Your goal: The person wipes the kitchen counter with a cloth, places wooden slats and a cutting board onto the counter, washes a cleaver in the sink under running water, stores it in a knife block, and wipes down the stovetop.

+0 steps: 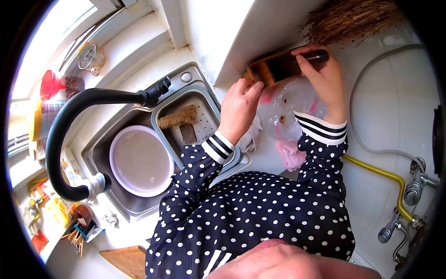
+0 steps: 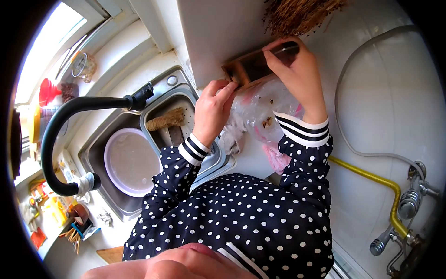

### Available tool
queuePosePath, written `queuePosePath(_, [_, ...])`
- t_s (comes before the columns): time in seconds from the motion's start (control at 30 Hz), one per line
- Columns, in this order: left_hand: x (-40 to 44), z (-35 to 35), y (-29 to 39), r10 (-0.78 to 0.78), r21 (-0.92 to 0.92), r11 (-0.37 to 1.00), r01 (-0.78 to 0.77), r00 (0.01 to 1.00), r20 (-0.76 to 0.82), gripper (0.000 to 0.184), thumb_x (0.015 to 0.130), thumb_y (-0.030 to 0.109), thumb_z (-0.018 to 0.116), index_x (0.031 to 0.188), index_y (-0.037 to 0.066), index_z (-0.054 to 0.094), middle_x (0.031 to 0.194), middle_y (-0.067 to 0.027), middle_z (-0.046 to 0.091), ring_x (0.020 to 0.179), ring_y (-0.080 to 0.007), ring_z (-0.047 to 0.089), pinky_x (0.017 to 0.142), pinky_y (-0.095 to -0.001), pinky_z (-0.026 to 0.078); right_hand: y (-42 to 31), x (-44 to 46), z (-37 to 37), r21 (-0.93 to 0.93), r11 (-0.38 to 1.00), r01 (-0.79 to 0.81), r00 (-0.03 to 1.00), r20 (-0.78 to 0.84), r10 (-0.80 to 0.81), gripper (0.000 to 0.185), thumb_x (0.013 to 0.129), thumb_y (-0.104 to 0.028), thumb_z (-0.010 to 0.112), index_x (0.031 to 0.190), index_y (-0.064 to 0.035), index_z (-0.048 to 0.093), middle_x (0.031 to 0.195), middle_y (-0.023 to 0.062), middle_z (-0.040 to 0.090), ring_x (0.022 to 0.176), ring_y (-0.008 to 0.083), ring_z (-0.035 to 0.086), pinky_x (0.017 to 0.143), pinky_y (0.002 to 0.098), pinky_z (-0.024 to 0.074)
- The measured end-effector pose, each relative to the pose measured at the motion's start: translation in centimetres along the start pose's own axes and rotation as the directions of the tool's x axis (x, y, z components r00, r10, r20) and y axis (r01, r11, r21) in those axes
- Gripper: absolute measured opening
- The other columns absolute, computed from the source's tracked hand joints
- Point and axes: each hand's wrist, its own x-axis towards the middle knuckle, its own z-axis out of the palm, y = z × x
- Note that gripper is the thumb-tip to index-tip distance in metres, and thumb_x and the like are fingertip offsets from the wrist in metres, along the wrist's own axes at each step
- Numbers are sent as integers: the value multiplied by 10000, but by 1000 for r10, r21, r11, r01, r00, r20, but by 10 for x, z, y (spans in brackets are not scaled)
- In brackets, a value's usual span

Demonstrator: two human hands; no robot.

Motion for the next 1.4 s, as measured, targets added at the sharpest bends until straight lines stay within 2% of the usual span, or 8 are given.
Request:
queuePosePath(0.33, [-2, -1, 4, -19, 17, 1000, 19, 1000, 24, 210, 759, 80, 592, 968, 59, 605, 898, -111, 571, 787, -287, 565, 665, -362, 468, 21, 16, -1, 81, 997, -15, 999, 49, 12, 239, 774, -207, 658, 871, -7, 569, 753, 17, 595, 647, 79, 535, 604, 212, 432])
queuePosePath(0.63, [-17, -14, 15, -25, 44, 999, 21, 995, 100, 456, 733, 88, 618, 1171, 84, 492, 1019, -138, 541, 868, -312, 551, 732, -369, 464, 31, 15, -3, 272, 960, -60, 997, 65, 44, 377, 733, -122, 695, 1032, 5, 505, 932, 50, 590, 791, 109, 557, 662, 222, 451])
queuePosePath(0.73, [-28, -27, 23, -32, 48, 999, 26, 993, 110, 489, 724, 86, 626, 1189, 81, 475, 1032, -139, 535, 881, -315, 547, 744, -366, 462, 24, 6, -8, 283, 959, -20, 1000, 1, 21, 374, 725, -99, 697, 1030, 4, 505, 947, 55, 584, 802, 116, 559, 688, 223, 451])
queuePosePath(0.93, [-55, -48, 26, -71, 47, 997, 67, 993, 90, 467, 735, 93, 624, 1181, 72, 484, 1021, -145, 539, 865, -320, 551, 725, -364, 466, 28, -5, -14, 287, 958, 16, 999, 29, -26, 433, 718, -103, 704, 1080, 11, 495, 989, 87, 569, 808, 121, 558, 714, 225, 449])
queuePosePath(1.07, [-81, -70, 35, -100, 64, 994, 94, 990, 101, 453, 741, 105, 625, 1172, 73, 493, 1035, -140, 543, 875, -314, 556, 732, -353, 468, 22, -17, -11, 191, 981, 44, 997, -78, -29, 481, 713, -138, 714, 1109, 14, 488, 1012, 107, 556, 801, 128, 562, 713, 228, 451])
queuePosePath(1.23, [-143, -101, 37, -227, 13, 974, 226, 971, 78, 297, 748, 117, 630, 1036, 61, 586, 984, -99, 575, 827, -274, 580, 701, -326, 469, 3, -56, -1, 21, 998, 56, 977, -209, -51, 436, 749, -159, 686, 1099, 11, 491, 984, 108, 555, 762, 125, 558, 683, 230, 457])
queuePosePath(1.33, [-192, -125, 32, -335, 16, 942, 335, 942, 15, 114, 741, 108, 640, 820, 26, 634, 854, -89, 596, 749, -247, 584, 658, -301, 463, -24, -97, 29, 129, 989, 71, 989, -137, -53, 338, 780, -148, 654, 1054, -8, 514, 891, 60, 560, 719, 97, 531, 650, 221, 450])
queuePosePath(1.4, [-221, -141, 33, -451, 20, 892, 451, 892, -18, 114, 744, 131, 646, 755, 19, 628, 810, -84, 595, 716, -228, 577, 635, -296, 456, -27, -126, 69, 181, 980, 87, 995, 36, -95, 184, 807, -140, 622, 951, -45, 562, 775, -9, 546, 679, 62, 492, 617, 209, 423])
